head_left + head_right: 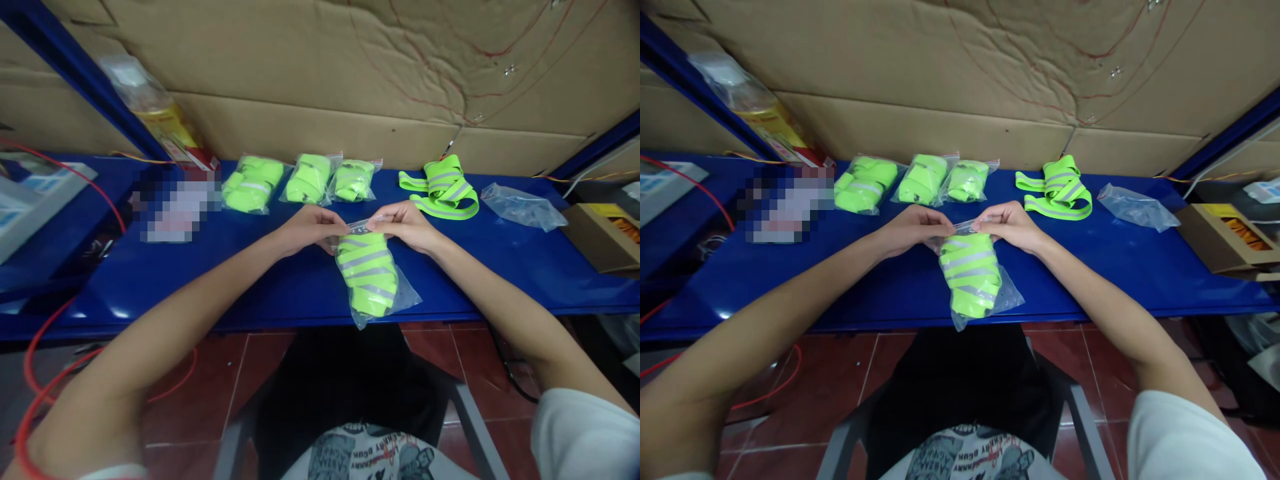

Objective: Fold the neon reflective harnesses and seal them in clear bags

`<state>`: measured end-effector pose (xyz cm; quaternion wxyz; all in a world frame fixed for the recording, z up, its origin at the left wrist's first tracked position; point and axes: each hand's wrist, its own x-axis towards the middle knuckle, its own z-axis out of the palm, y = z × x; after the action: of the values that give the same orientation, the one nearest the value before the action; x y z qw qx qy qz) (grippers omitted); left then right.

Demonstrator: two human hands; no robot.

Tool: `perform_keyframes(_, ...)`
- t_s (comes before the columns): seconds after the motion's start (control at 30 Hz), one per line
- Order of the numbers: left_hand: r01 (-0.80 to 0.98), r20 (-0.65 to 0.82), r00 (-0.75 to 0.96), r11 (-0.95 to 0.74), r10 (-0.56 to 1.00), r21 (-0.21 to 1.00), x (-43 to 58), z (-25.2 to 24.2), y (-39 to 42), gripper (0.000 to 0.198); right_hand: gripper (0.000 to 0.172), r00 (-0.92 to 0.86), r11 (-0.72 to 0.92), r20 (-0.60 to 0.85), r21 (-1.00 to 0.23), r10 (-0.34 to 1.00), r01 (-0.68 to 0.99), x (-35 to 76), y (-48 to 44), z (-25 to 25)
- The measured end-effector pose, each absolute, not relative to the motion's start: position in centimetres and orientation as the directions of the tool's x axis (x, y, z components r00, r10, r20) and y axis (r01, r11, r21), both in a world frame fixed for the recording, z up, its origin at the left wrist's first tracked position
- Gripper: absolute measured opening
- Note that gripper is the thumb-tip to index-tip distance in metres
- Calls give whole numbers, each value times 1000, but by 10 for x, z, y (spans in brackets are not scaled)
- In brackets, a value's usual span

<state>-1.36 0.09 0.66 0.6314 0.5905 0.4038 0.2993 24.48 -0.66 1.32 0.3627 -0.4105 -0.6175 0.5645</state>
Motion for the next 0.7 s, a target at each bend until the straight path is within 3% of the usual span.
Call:
perform_keyframes(0.3,204,-140,619,14,773,979,-20,9,4,27,37,-500,49,-20,-991,866,124,245,-6,11)
perform_keyframes(0.57,90,-11,495,-38,869,995,-17,12,2,21,41,-356,-77,-72,-997,932,-1,244,-1,6)
perform_keyframes(0.7,114,-67,532,7,844,993,-14,14,-2,26,39,-347,-16,-13,-1000,938,-6,244,-4,9)
